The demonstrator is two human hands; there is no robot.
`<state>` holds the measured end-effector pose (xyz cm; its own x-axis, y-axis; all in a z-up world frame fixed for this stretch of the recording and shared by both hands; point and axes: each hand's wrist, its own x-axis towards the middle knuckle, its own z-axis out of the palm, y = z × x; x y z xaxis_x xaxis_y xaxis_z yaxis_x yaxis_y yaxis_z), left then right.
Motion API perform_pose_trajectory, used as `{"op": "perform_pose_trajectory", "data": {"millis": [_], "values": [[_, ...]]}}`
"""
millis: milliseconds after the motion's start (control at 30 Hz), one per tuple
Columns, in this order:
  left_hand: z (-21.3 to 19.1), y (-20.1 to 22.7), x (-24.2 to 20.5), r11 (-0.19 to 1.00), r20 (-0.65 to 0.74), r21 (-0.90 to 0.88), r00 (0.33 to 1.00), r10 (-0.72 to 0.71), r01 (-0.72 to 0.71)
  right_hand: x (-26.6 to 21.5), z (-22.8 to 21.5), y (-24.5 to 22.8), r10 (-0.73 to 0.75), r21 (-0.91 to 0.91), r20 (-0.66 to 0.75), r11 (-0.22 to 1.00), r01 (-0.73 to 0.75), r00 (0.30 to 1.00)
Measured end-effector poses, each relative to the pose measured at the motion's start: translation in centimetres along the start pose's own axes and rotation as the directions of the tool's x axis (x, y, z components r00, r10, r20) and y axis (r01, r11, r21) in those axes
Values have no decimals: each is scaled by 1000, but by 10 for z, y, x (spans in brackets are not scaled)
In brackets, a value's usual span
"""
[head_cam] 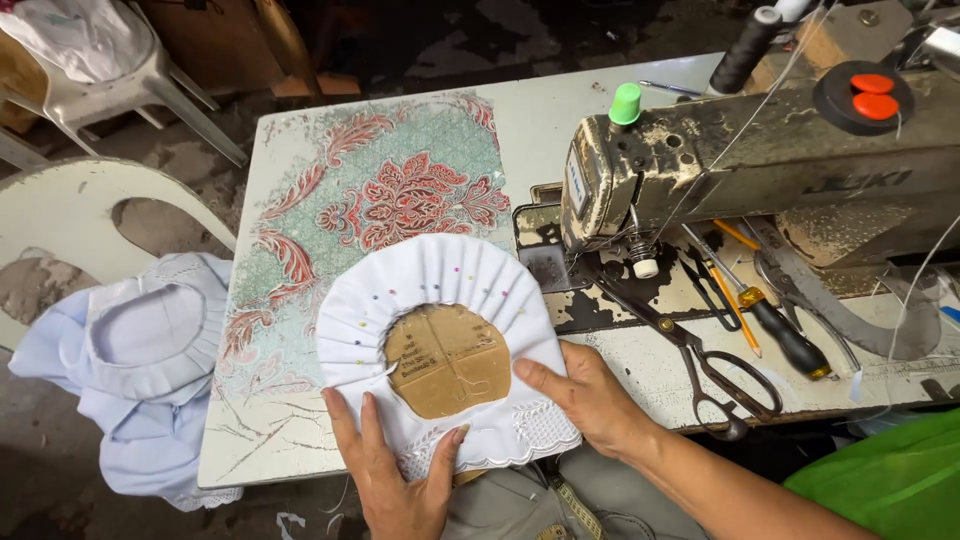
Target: Pinning a ruffled fabric piece to a cardboard template and measuring it with a tape measure at a sewing workstation.
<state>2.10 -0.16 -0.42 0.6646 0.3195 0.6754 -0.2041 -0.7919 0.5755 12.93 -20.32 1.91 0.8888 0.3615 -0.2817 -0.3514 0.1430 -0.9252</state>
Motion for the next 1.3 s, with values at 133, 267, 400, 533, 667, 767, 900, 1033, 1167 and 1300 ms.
{"op": "perform_pose_trajectory", "data": {"millis": [133,267,400,533,667,767,900,1033,1167,1300], "values": [[-3,6,7,999,13,0,999,42,-42,-2,0,-14,36,51,56,998,-39,998],[-8,11,11,997,42,-66,999,-28,31,-1,5,-17,-14,20,-30,1000,15,999],[-13,16,16,995,68,-88,997,-43,49,-3,7,-27,-30,46,9,999,30,999],[-16,20,20,996,63,-81,998,-18,23,-1,8,-23,-18,79,8,997,18,1000],[-19,22,17,995,71,-92,997,-24,31,-1,5,-18,-17,78,4,997,17,1000],[-18,22,14,991,82,-115,995,-56,65,1,3,-13,-2,96,-15,995,3,1000],[-13,21,13,978,19,-150,990,-141,142,3,2,-7,18,118,-49,993,-12,999],[-12,25,20,947,-17,-197,964,-264,255,8,-1,-2,15,112,-60,994,-8,998],[-12,20,31,580,103,-515,718,-689,631,12,-7,5,-19,119,-33,993,23,999],[-17,16,38,266,274,-629,529,-803,730,14,-13,11,-30,50,-19,998,31,999]]}}
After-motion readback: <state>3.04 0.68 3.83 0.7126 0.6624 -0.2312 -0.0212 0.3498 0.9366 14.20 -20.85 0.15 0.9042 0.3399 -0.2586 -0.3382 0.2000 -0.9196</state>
